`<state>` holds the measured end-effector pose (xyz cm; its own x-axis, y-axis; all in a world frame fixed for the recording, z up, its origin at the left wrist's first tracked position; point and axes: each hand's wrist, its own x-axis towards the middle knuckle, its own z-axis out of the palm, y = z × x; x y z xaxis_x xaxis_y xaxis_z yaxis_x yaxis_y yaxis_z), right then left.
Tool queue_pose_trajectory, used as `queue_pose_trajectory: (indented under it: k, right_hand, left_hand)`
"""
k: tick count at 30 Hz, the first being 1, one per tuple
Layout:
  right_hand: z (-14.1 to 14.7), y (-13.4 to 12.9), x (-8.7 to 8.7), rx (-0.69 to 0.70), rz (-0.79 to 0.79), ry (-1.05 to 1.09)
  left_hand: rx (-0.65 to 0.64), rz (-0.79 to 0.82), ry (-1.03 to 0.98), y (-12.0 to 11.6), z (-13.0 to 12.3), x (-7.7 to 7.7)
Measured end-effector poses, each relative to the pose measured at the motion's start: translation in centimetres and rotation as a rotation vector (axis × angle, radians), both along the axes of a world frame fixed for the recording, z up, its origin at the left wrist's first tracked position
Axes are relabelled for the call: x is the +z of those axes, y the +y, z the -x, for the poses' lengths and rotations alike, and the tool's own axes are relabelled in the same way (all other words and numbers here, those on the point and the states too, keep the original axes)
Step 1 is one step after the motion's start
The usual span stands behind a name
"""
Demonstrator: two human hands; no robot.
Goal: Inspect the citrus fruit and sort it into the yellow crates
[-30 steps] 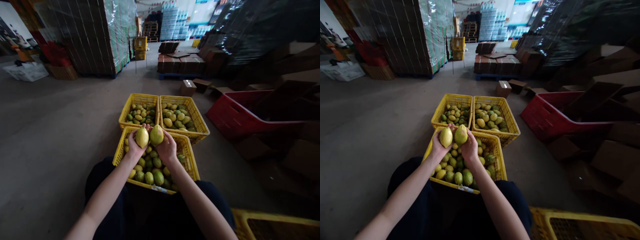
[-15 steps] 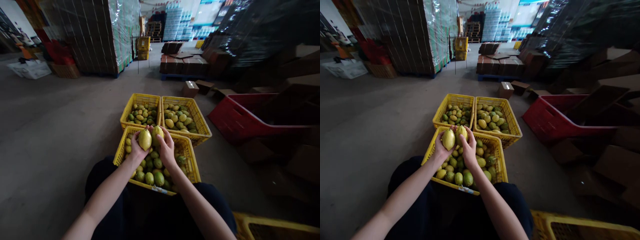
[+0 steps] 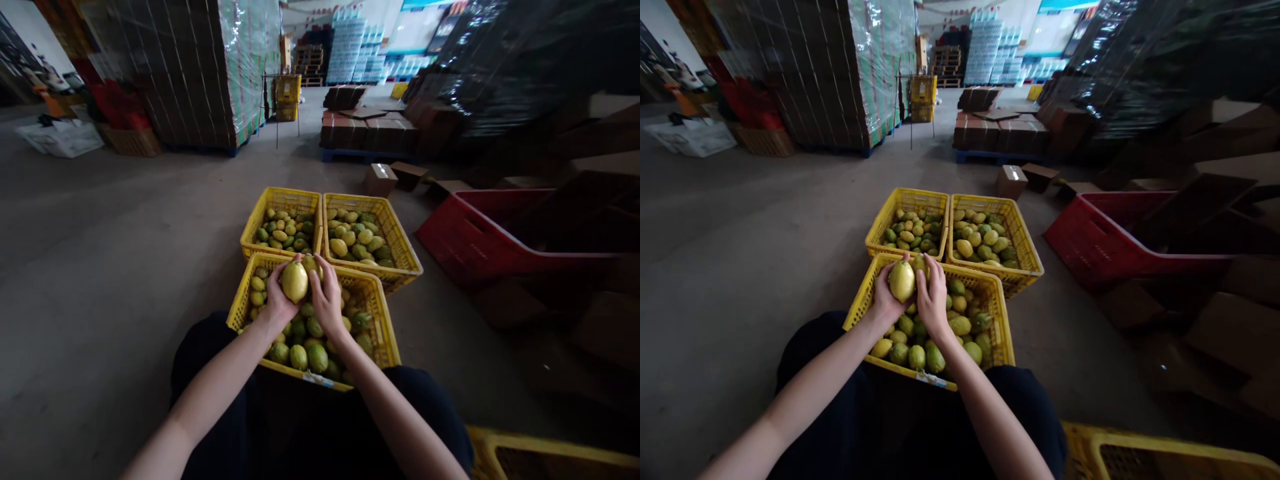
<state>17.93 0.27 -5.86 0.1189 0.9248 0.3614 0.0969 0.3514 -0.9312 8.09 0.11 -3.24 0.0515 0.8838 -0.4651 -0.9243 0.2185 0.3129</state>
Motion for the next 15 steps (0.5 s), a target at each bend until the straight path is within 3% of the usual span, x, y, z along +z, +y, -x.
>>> queue_pose_trajectory:
  k: [5, 9, 12, 15]
  right_hand:
    - [-0.5, -0.6, -0.7, 0.07, -0.105, -0.328]
    - [-0.4, -1.4, -1.3, 0.041, -0.267, -0.551]
    - [-0.2, -1.8, -1.6, 0.032, -0.284, -0.531]
    - [-0.1, -2.1, -1.2, 0.033, -0.146, -0.316]
  left_hand:
    - [-0.042, -0.179, 0.004, 0.2, -0.4, -0.8]
    - [-0.058, -0.162, 0.102, 0.3, -0.7, -2.1]
    - [-0.116, -0.149, 0.24, 0.1, -1.1, -3.2]
    - [-0.21, -0.158, 0.359, 0.2, -1.3, -3.9]
